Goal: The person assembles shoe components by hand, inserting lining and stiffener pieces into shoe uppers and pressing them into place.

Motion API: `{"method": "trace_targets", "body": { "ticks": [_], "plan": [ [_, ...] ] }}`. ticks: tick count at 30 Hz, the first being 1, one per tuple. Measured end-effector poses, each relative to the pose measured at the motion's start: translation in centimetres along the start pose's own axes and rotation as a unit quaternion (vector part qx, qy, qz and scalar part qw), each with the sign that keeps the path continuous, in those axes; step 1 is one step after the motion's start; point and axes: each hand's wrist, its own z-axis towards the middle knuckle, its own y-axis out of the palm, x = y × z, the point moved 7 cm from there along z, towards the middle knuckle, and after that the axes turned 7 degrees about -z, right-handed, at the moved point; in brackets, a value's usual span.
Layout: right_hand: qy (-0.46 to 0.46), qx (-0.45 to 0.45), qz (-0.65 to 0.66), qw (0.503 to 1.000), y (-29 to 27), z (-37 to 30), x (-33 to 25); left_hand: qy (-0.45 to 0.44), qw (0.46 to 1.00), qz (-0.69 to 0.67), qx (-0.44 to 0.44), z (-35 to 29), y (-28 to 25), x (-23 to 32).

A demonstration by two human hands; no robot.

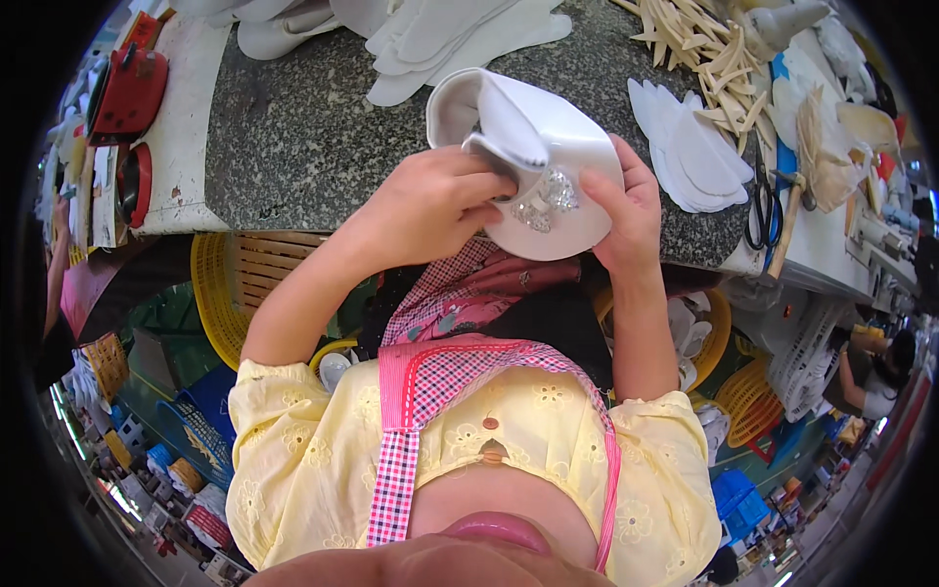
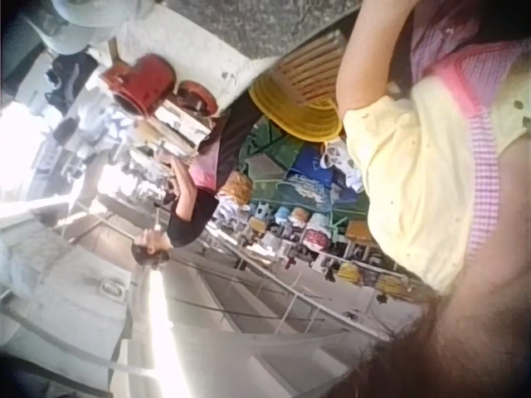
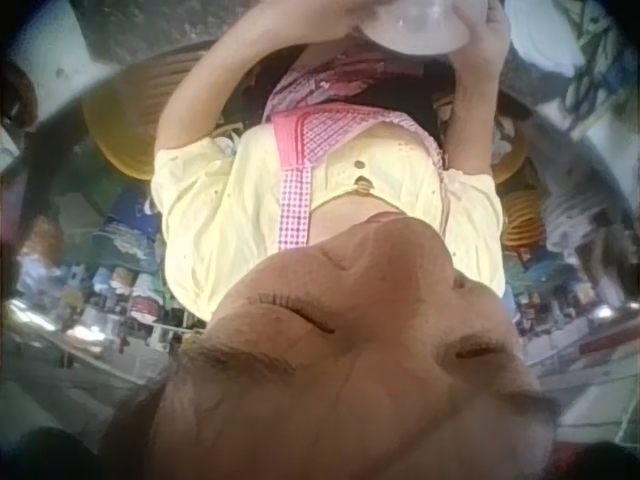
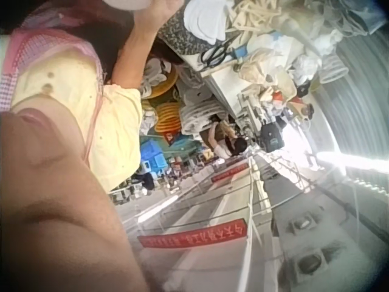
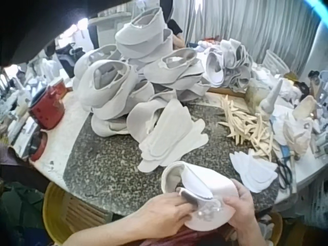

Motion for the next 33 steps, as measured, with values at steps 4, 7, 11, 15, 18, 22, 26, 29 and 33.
{"method": "trace_targets", "body": {
  "ticks": [4,7,11,15,18,22,26,29,33],
  "plan": [
    [-0.045,0.046,0.053,0.996,0.1,-0.2,0.9,0.027,0.989,-0.037,0.140,-1.5,-0.5,0.7],
    [-0.083,0.029,0.122,0.989,1.0,-1.0,0.6,0.037,0.988,0.014,0.152,-1.2,-0.7,1.2],
    [-0.025,-0.106,0.205,0.973,2.8,-1.1,1.0,0.037,0.999,-0.010,-0.003,0.4,-0.7,0.1],
    [0.033,-0.098,0.165,0.981,1.5,-1.0,1.6,0.106,0.991,0.074,-0.044,0.6,-0.4,0.3],
    [0.053,-0.054,0.119,0.990,1.5,-0.8,1.8,0.057,0.992,-0.074,0.089,-0.6,-1.4,0.7],
    [0.076,-0.008,0.191,0.979,1.1,-0.8,2.7,0.078,0.976,-0.066,0.192,-0.6,-1.0,-0.1],
    [0.037,-0.023,0.136,0.990,0.9,-0.8,2.3,-0.095,0.956,-0.144,0.237,0.2,-2.7,-1.2],
    [0.014,-0.019,0.142,0.990,1.8,-0.9,2.0,-0.016,0.985,-0.017,0.168,1.2,-1.8,-1.2],
    [0.007,0.052,-0.087,0.995,0.7,-1.3,2.1,-0.021,0.995,-0.003,0.099,2.1,-1.0,-1.9]
  ]
}}
